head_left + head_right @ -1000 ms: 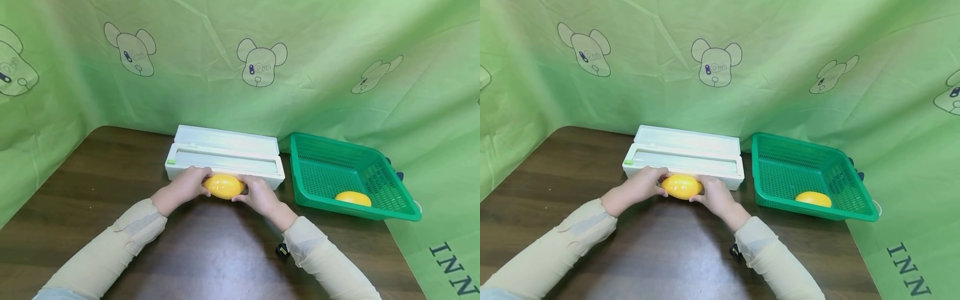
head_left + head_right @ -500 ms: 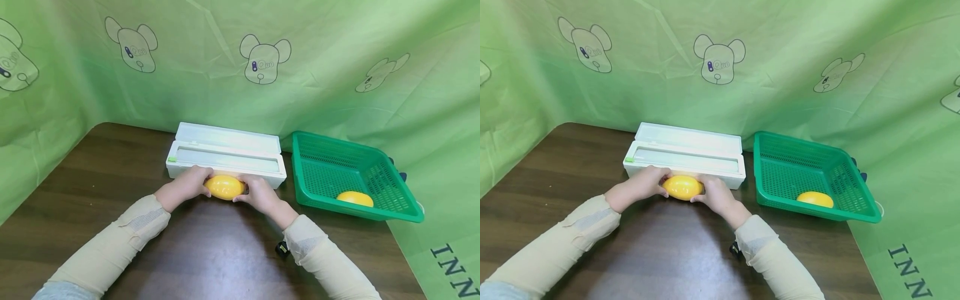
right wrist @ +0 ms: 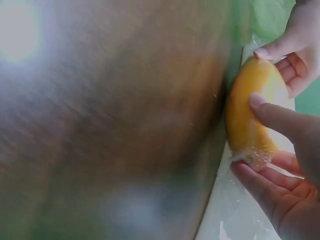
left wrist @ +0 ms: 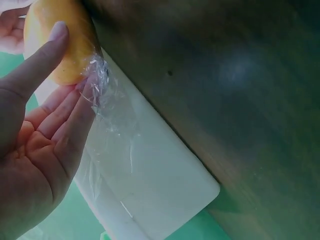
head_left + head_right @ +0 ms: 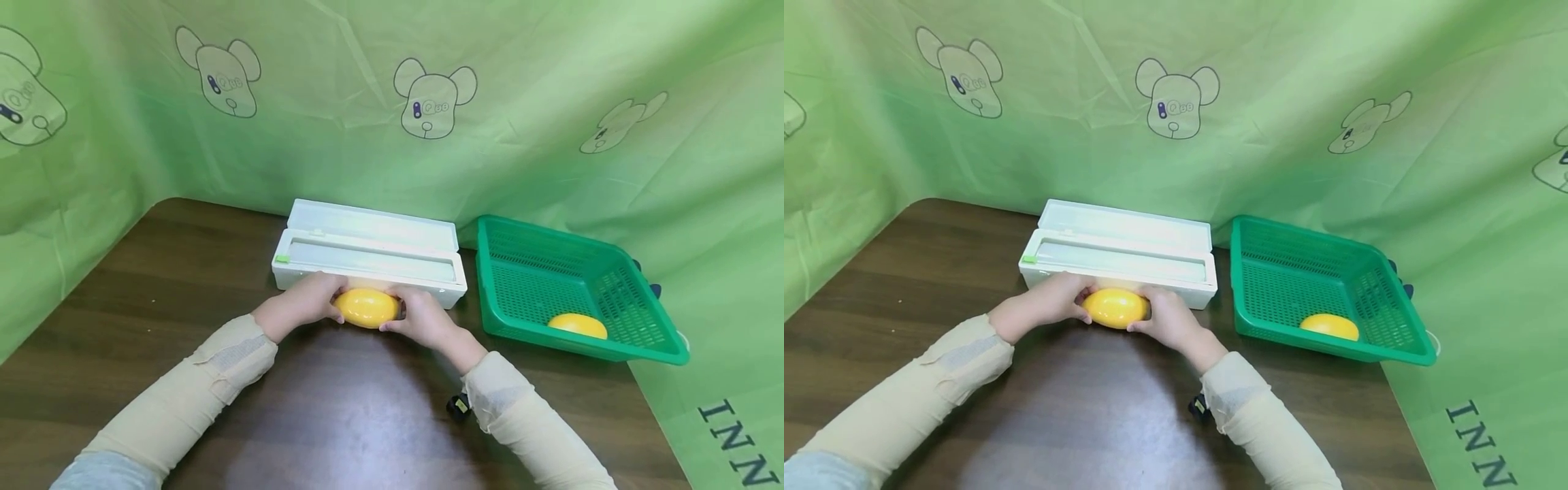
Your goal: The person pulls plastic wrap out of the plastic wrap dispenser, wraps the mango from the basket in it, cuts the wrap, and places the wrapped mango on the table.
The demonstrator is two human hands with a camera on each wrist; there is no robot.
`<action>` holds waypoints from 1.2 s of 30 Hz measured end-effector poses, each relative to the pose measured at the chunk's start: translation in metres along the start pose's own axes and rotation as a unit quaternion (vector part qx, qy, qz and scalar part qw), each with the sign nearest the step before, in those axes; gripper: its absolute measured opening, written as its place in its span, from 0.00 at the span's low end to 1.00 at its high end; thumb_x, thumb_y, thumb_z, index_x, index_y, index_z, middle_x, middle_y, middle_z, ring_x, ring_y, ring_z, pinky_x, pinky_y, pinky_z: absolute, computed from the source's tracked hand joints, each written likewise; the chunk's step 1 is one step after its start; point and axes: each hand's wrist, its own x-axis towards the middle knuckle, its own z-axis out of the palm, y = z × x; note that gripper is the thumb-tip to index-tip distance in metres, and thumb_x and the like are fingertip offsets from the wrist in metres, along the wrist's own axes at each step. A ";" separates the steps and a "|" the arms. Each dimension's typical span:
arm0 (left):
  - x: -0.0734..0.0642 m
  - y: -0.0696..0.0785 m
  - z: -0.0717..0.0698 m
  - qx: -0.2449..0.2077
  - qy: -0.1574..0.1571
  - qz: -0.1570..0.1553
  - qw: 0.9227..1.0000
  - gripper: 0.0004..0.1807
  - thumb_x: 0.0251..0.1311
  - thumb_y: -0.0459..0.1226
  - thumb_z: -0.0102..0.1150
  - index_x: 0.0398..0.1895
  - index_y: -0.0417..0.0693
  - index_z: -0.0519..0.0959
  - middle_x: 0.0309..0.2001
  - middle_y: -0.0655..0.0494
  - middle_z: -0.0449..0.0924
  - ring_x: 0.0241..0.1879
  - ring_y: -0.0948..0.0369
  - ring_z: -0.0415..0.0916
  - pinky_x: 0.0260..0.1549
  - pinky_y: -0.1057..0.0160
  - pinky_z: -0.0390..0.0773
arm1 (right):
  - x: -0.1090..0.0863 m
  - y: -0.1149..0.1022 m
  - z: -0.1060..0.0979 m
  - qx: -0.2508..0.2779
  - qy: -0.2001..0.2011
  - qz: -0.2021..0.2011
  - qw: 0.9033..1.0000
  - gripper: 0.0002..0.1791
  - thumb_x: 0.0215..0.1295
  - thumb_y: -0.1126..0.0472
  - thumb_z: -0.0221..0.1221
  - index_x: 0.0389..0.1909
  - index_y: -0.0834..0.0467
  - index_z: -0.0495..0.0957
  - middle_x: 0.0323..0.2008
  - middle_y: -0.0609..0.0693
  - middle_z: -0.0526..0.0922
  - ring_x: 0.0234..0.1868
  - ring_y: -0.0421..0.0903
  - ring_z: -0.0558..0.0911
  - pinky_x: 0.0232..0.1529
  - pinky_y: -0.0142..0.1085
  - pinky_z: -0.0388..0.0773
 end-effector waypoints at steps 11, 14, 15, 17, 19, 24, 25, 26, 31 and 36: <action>-0.010 0.001 0.004 -0.034 0.057 0.004 0.998 0.27 0.45 0.30 0.82 0.47 0.38 0.77 0.39 0.50 0.81 0.37 0.56 0.77 0.43 0.56 0.79 | -0.014 -0.005 0.002 0.134 0.042 0.056 0.988 0.30 0.51 0.72 0.76 0.54 0.65 0.72 0.47 0.58 0.79 0.41 0.49 0.85 0.42 0.35 0.84; -0.012 0.001 0.006 -0.036 0.069 0.010 0.997 0.26 0.45 0.29 0.82 0.47 0.38 0.78 0.38 0.51 0.80 0.36 0.57 0.76 0.42 0.57 0.79 | -0.017 -0.007 0.003 0.127 0.055 0.052 0.989 0.29 0.51 0.72 0.77 0.51 0.64 0.73 0.47 0.57 0.75 0.41 0.49 0.85 0.41 0.35 0.84; -0.013 0.001 0.006 -0.039 0.072 0.010 0.997 0.26 0.44 0.29 0.82 0.47 0.38 0.78 0.38 0.52 0.80 0.36 0.57 0.76 0.42 0.57 0.79 | -0.018 -0.007 0.004 0.128 0.059 0.050 0.989 0.29 0.50 0.72 0.77 0.51 0.64 0.73 0.48 0.58 0.73 0.41 0.49 0.85 0.41 0.35 0.84; -0.013 0.001 0.007 -0.038 0.078 0.015 0.996 0.26 0.44 0.29 0.82 0.46 0.37 0.79 0.38 0.51 0.81 0.36 0.57 0.76 0.42 0.57 0.79 | -0.018 -0.008 0.004 0.131 0.066 0.045 0.988 0.29 0.50 0.73 0.77 0.51 0.64 0.73 0.48 0.58 0.71 0.41 0.50 0.85 0.41 0.34 0.84; -0.014 0.001 0.007 -0.034 0.082 0.023 0.996 0.26 0.43 0.29 0.83 0.46 0.37 0.79 0.39 0.51 0.80 0.36 0.56 0.76 0.41 0.58 0.79 | -0.019 -0.009 0.005 0.127 0.068 0.039 0.989 0.30 0.49 0.73 0.77 0.51 0.65 0.73 0.47 0.58 0.71 0.40 0.50 0.84 0.40 0.34 0.84; -0.017 0.003 0.008 -0.027 0.091 0.044 0.994 0.27 0.41 0.30 0.84 0.45 0.39 0.79 0.39 0.52 0.77 0.34 0.58 0.74 0.37 0.60 0.78 | -0.020 -0.011 0.011 0.033 0.065 0.011 0.997 0.36 0.44 0.67 0.82 0.52 0.64 0.71 0.46 0.56 0.72 0.39 0.50 0.80 0.42 0.41 0.83; -0.018 0.003 0.008 -0.029 0.094 0.047 0.994 0.27 0.40 0.30 0.84 0.45 0.40 0.79 0.38 0.53 0.77 0.34 0.59 0.73 0.37 0.61 0.77 | -0.020 -0.012 0.012 0.009 0.067 0.006 0.998 0.37 0.43 0.66 0.82 0.52 0.64 0.71 0.47 0.56 0.72 0.39 0.51 0.80 0.42 0.43 0.82; -0.019 0.004 0.008 -0.029 0.097 0.049 0.994 0.27 0.41 0.31 0.84 0.44 0.40 0.79 0.38 0.54 0.77 0.33 0.59 0.73 0.36 0.61 0.77 | -0.019 -0.012 0.013 -0.012 0.070 0.003 0.997 0.38 0.43 0.64 0.83 0.52 0.64 0.71 0.46 0.57 0.72 0.39 0.52 0.80 0.42 0.45 0.82; -0.023 0.008 0.009 -0.015 0.117 0.056 0.991 0.24 0.43 0.32 0.84 0.42 0.41 0.81 0.37 0.54 0.81 0.34 0.58 0.75 0.38 0.59 0.79 | -0.017 -0.017 0.013 -0.075 0.089 0.013 0.993 0.38 0.43 0.61 0.83 0.52 0.64 0.73 0.45 0.57 0.75 0.40 0.55 0.81 0.43 0.50 0.82; -0.025 0.012 0.008 0.009 0.136 0.053 0.989 0.22 0.42 0.33 0.84 0.41 0.41 0.83 0.39 0.52 0.84 0.40 0.55 0.80 0.44 0.55 0.81 | -0.015 -0.022 0.008 -0.126 0.091 0.036 0.987 0.38 0.41 0.55 0.84 0.52 0.62 0.76 0.43 0.54 0.80 0.39 0.54 0.83 0.40 0.49 0.83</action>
